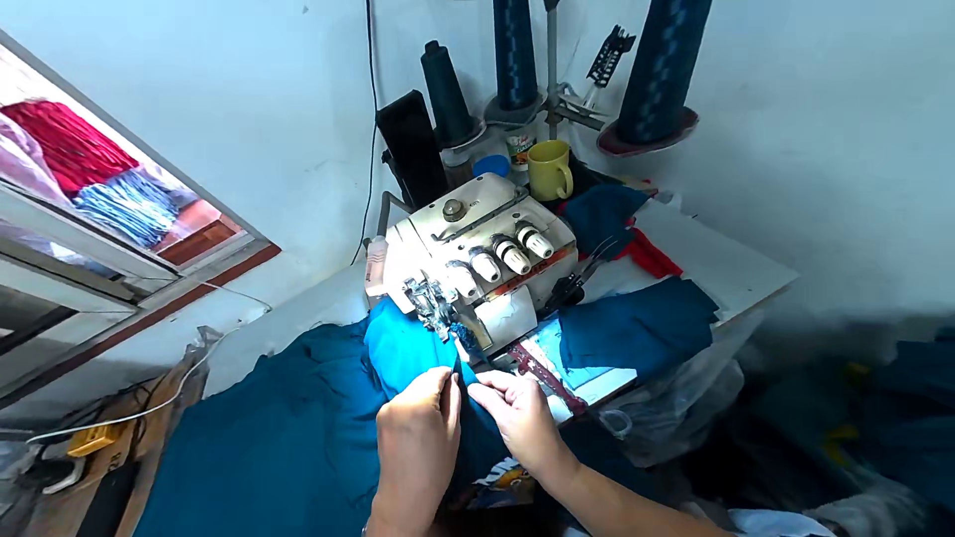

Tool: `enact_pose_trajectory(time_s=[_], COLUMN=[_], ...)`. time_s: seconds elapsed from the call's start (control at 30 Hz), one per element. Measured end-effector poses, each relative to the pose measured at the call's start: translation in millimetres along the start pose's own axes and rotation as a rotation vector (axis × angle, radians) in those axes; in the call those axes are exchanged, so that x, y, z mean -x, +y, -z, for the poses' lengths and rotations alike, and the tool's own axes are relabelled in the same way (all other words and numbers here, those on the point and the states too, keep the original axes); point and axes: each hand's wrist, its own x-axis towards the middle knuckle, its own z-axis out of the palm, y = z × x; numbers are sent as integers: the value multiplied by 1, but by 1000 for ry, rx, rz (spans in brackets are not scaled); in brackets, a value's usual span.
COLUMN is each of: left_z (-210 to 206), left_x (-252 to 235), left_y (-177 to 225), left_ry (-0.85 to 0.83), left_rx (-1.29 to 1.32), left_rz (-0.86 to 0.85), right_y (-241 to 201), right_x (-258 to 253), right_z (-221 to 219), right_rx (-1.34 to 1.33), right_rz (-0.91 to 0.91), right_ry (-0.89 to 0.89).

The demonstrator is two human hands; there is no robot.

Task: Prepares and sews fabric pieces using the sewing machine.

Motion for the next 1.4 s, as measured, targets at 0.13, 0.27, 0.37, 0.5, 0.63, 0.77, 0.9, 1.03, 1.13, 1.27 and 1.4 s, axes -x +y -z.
enact_pose_trajectory(time_s=[0.13, 0.27, 0.37, 0.5, 0.63, 0.77, 0.9, 1.03, 1.13, 1.27, 1.4], left_z=[-1, -11, -17, -14, 2, 14, 6, -8, -11, -7, -11], left_x=[1, -5, -6, -12, -12, 6, 13, 2, -5, 2, 13], left_y=[9, 10, -5, -45, -49, 0, 24, 18, 10, -3, -20], left_ry=[-6, 16, 22, -63, -151, -38, 1, 16, 0, 31, 93], left_rx=[-23, -11, 68, 286, 268, -23, -97, -14, 55, 17, 105], left_rz=[14, 37, 52, 77, 64, 32, 31, 67, 117, 70, -79], right_y=[3, 2, 1, -2, 9, 9, 3, 0, -6, -8, -1], right_x=[5, -4, -9, -7, 2, 11, 17, 4, -10, -10, 1], right_z=[1, -6, -2, 15, 16, 16, 7, -6, -12, -10, -6], right_rx=[31, 109, 171, 58, -24, -50, -134, -19, 21, 24, -29], right_rz=[11, 14, 5, -61, -73, -99, -107, -54, -75, -125, -149], right_ry=[22, 88, 42, -192, -242, -151, -81, -3, 34, 29, 18])
